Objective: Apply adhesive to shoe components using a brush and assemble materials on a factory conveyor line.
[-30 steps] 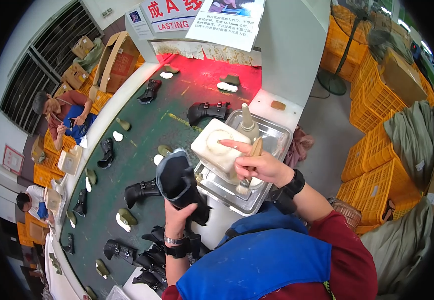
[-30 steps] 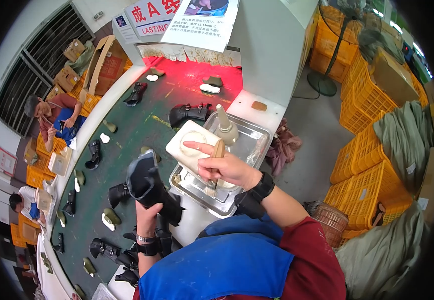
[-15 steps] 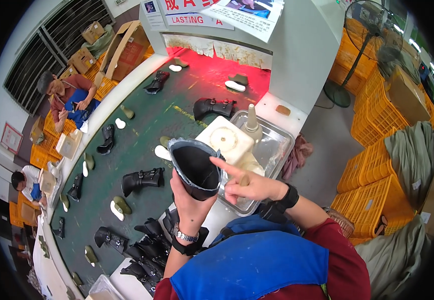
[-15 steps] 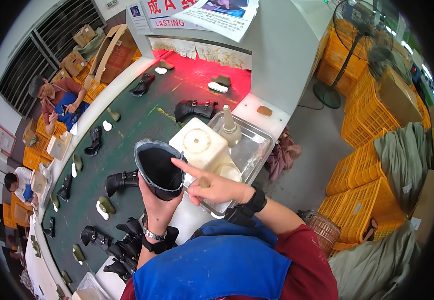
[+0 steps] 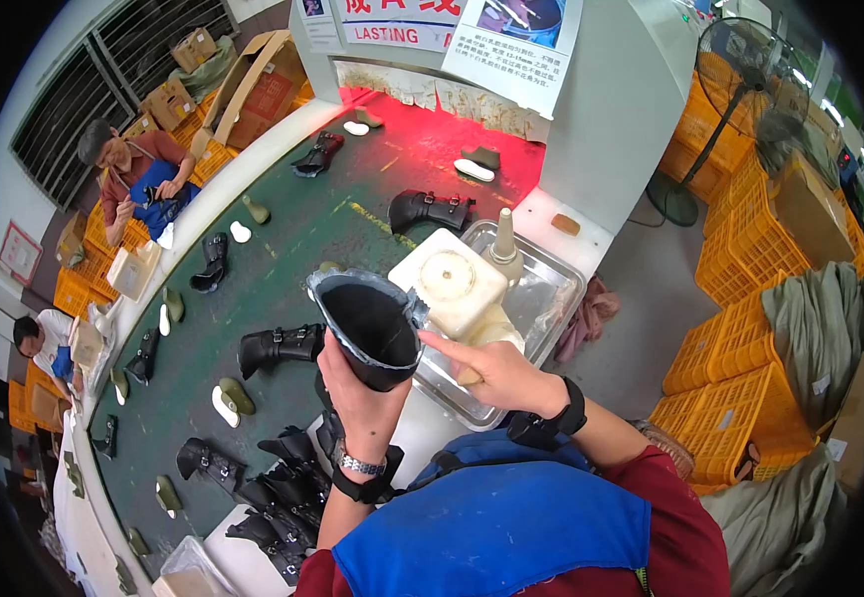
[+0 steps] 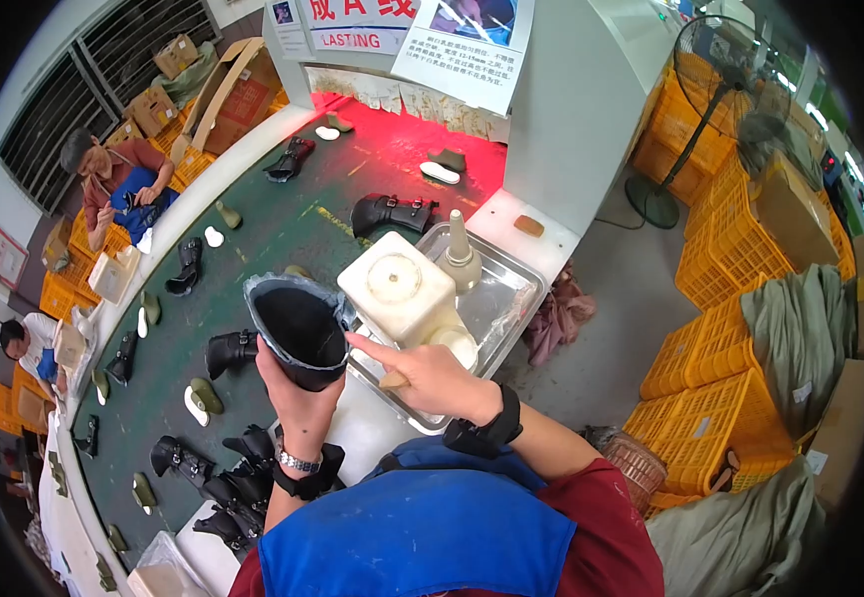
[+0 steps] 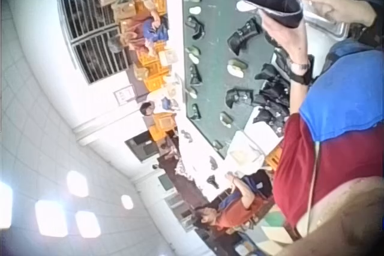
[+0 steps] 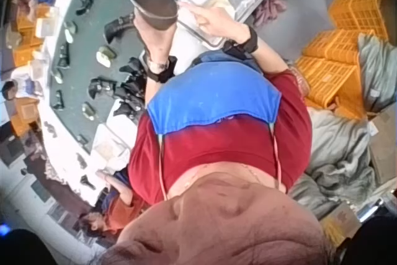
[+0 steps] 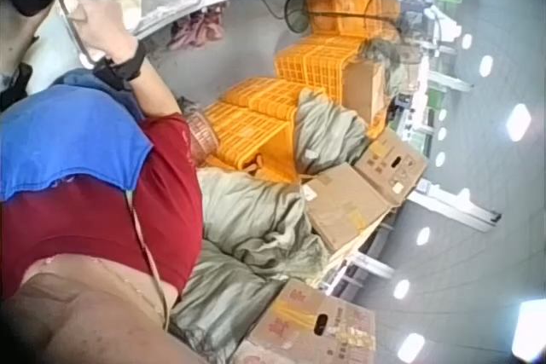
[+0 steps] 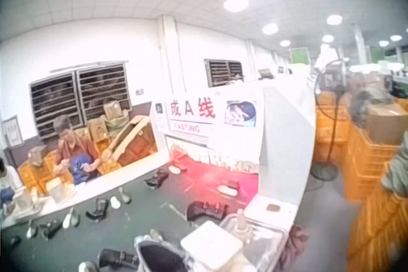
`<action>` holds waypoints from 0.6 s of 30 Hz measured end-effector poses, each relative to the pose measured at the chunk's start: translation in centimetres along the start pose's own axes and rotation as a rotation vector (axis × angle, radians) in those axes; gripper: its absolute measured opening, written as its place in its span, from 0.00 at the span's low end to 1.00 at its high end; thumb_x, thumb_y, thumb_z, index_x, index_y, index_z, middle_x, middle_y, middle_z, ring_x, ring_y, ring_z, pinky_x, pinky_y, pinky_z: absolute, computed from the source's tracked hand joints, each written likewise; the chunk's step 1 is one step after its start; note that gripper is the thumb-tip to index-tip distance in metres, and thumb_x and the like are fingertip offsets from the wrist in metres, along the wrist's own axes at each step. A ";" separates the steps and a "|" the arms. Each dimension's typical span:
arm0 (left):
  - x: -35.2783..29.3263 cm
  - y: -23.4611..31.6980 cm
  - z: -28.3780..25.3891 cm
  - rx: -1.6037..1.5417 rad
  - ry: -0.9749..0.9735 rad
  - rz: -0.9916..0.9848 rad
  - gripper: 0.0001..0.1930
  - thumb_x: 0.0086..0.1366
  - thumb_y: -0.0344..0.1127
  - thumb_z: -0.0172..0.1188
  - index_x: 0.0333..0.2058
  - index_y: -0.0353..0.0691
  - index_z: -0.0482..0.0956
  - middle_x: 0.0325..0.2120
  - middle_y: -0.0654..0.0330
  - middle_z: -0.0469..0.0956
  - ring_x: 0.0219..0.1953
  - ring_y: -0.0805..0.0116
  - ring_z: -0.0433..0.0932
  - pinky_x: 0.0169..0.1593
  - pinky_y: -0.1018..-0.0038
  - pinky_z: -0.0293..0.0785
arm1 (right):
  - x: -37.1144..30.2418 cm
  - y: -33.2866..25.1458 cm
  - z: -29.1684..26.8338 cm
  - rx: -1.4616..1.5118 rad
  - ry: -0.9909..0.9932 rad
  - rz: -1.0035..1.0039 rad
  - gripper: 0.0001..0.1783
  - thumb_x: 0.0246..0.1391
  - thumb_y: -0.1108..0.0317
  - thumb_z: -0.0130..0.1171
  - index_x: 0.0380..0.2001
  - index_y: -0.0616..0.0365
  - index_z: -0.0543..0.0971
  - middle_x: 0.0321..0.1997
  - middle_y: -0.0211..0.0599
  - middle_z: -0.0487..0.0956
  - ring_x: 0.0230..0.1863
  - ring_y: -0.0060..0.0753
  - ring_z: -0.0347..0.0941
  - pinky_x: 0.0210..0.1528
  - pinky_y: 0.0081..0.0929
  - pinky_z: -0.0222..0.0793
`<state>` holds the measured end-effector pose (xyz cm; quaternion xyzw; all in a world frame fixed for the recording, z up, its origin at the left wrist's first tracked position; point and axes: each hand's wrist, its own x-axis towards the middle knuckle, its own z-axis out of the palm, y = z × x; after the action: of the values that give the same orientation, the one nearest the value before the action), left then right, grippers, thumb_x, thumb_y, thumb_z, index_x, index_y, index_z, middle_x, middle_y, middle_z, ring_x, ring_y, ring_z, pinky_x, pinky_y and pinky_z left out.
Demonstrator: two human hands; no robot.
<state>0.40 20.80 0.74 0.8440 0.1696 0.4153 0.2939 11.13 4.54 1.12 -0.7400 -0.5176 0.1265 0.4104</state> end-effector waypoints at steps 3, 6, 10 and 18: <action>0.5 -0.2 -0.3 0.104 0.026 0.100 0.50 0.36 0.32 0.72 0.58 0.32 0.50 0.46 0.46 0.65 0.46 0.48 0.67 0.49 0.61 0.63 | -0.4 1.0 -0.7 0.058 0.080 0.006 0.36 0.41 0.76 0.54 0.58 0.41 0.64 0.29 0.42 0.75 0.28 0.45 0.72 0.31 0.37 0.66; 0.5 -0.5 -0.5 0.112 0.041 0.142 0.50 0.36 0.32 0.72 0.58 0.33 0.51 0.45 0.47 0.67 0.45 0.48 0.67 0.48 0.61 0.62 | -0.2 2.9 -2.3 -0.168 0.377 0.007 0.14 0.55 0.59 0.50 0.38 0.59 0.73 0.22 0.35 0.73 0.25 0.38 0.69 0.34 0.31 0.65; 0.3 -0.4 -0.5 0.111 0.042 0.186 0.50 0.36 0.33 0.72 0.58 0.33 0.53 0.45 0.48 0.68 0.45 0.48 0.68 0.47 0.61 0.62 | -0.2 3.0 -5.1 0.140 0.277 0.505 0.20 0.59 0.53 0.45 0.26 0.60 0.75 0.18 0.31 0.71 0.22 0.26 0.66 0.27 0.23 0.64; -0.4 -0.2 -0.4 0.214 -0.024 0.225 0.48 0.35 0.34 0.71 0.57 0.33 0.54 0.44 0.48 0.68 0.44 0.50 0.68 0.47 0.59 0.61 | 0.0 -2.3 -3.4 0.858 0.443 0.249 0.07 0.50 0.71 0.57 0.31 0.63 0.77 0.21 0.28 0.75 0.21 0.16 0.69 0.23 0.12 0.62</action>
<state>-0.16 20.90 0.55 0.8892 0.1137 0.4149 0.1557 11.70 3.23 4.92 -0.5699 -0.2270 0.2158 0.7597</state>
